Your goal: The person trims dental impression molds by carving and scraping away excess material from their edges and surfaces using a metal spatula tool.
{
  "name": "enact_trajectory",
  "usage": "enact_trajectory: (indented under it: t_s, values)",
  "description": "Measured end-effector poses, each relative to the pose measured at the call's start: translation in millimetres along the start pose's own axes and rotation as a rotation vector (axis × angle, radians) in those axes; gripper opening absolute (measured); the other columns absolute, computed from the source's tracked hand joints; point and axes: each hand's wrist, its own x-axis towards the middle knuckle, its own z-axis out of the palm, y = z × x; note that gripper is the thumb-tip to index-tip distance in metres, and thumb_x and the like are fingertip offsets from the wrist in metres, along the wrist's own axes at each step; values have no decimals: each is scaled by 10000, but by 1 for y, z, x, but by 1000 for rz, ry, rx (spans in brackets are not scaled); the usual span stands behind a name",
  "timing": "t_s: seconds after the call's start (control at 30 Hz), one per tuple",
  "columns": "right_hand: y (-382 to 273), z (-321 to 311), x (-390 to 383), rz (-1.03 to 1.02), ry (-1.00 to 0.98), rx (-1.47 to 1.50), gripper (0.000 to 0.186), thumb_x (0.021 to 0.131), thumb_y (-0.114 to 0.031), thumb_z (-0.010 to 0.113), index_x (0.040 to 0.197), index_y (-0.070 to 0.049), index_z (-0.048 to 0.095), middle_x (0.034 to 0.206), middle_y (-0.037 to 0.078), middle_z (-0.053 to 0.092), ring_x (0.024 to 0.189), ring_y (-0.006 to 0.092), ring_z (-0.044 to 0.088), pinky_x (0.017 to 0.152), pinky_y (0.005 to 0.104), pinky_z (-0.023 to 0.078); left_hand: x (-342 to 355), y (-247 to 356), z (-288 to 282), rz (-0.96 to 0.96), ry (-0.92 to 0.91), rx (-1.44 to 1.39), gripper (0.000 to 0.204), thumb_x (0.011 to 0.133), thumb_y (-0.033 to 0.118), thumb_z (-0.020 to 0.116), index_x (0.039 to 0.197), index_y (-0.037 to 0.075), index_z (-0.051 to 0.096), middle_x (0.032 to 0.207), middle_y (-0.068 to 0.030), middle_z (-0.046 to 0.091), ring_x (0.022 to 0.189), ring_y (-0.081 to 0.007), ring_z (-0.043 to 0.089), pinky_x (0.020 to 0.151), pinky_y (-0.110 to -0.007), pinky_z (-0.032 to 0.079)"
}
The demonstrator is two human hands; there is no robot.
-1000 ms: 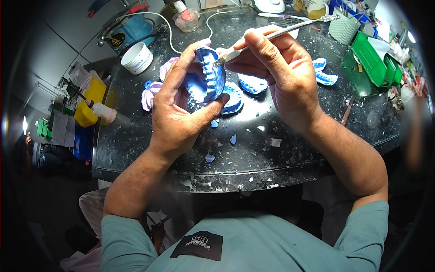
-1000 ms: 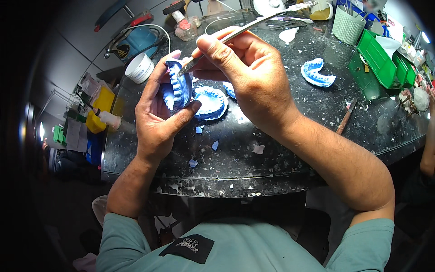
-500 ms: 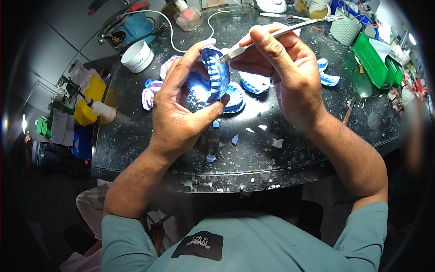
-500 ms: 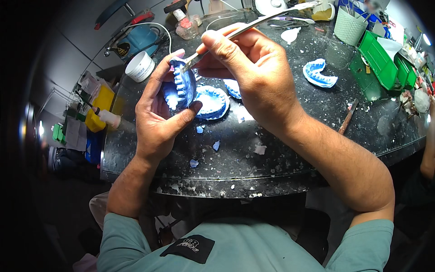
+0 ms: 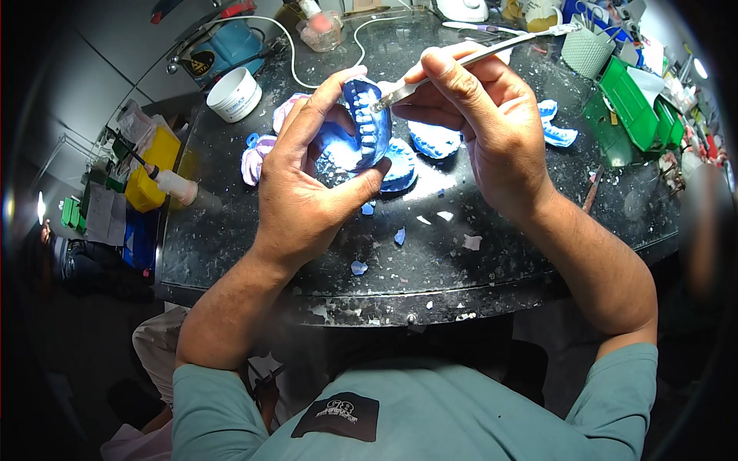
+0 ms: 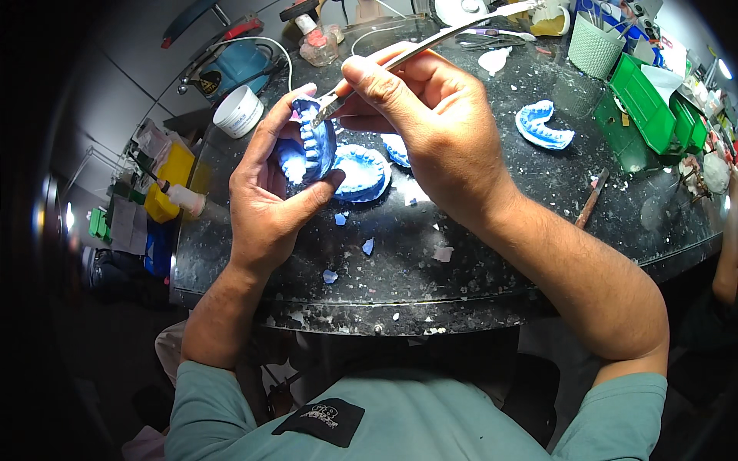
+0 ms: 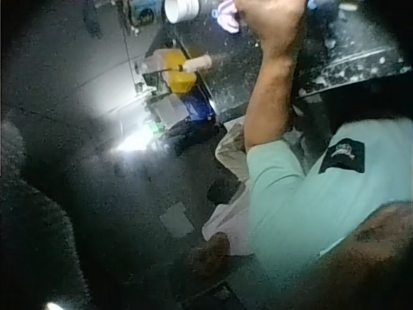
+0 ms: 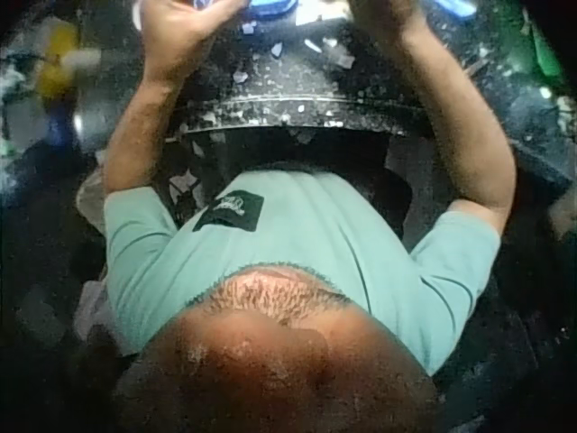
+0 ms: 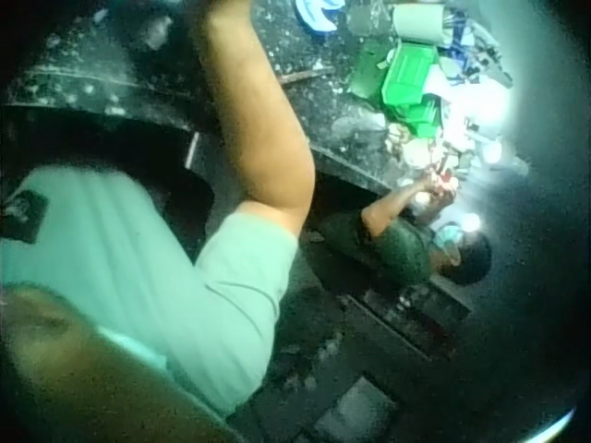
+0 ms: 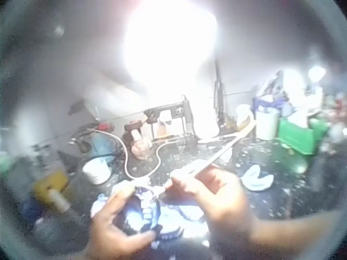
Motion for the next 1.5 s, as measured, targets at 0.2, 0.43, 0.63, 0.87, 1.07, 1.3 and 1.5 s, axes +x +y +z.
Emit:
enact_trajectory:
  t_s: [0.2, 0.43, 0.63, 0.87, 1.07, 1.3, 1.5]
  values:
    - [2, -1, 0, -23, -8, -21, 177, 990, -175, 595, 1052, -13, 634, 957, 88, 689, 923, 156, 686, 866, 300, 566, -1, -1, 1, -40, 1, -123, 782, 704, -18, 775, 1420, 36, 465, 1084, -58, 529, 1026, -129, 550, 936, -265, 460]
    - [1, 2, -2, -38, -30, -85, 176, 996, -175, 586, 1050, -15, 636, 961, 80, 692, 925, 141, 678, 826, 274, 560, 1, -1, -4, -43, -32, -81, 780, 724, -2, 738, 1440, 15, 429, 1246, -104, 496, 1147, -178, 527, 987, -310, 463]
    - [-2, -2, 0, -88, -90, -184, 185, 1007, -178, 563, 1059, -11, 623, 991, 101, 680, 985, 190, 681, 863, 317, 573, 3, 1, -8, -3, -65, 98, 781, 717, 14, 702, 1446, -3, 424, 1372, -126, 504, 1248, -195, 515, 1065, -332, 424]
    - [-3, -5, 3, -207, -186, -300, 162, 1001, -116, 561, 1092, 11, 602, 995, 103, 672, 996, 187, 678, 886, 310, 562, 2, -2, -6, 24, 18, 71, 758, 647, 36, 705, 1386, 72, 538, 971, -38, 510, 957, -156, 512, 922, -261, 415]
    - [-5, -7, 5, -235, -240, -369, 160, 996, -90, 564, 1104, 20, 603, 1010, 102, 667, 1002, 189, 679, 901, 320, 558, 2, -4, -7, 26, 15, 96, 761, 638, 44, 713, 1380, 63, 543, 968, -40, 513, 954, -158, 508, 918, -265, 417]
    - [-6, -8, 5, -215, -266, -401, 165, 979, -78, 591, 1108, 21, 619, 1000, 92, 674, 998, 182, 678, 911, 306, 544, 2, 2, -7, 33, 6, 142, 758, 644, 26, 705, 1383, 79, 547, 966, -41, 515, 941, -149, 524, 897, -259, 436]
    - [-10, -7, 7, -144, -303, -386, 169, 967, -89, 614, 1077, 35, 646, 988, 85, 682, 988, 165, 677, 906, 288, 537, 3, 4, -9, 65, -10, 270, 759, 648, 11, 702, 1386, 103, 552, 970, -43, 518, 902, -136, 552, 848, -249, 464]
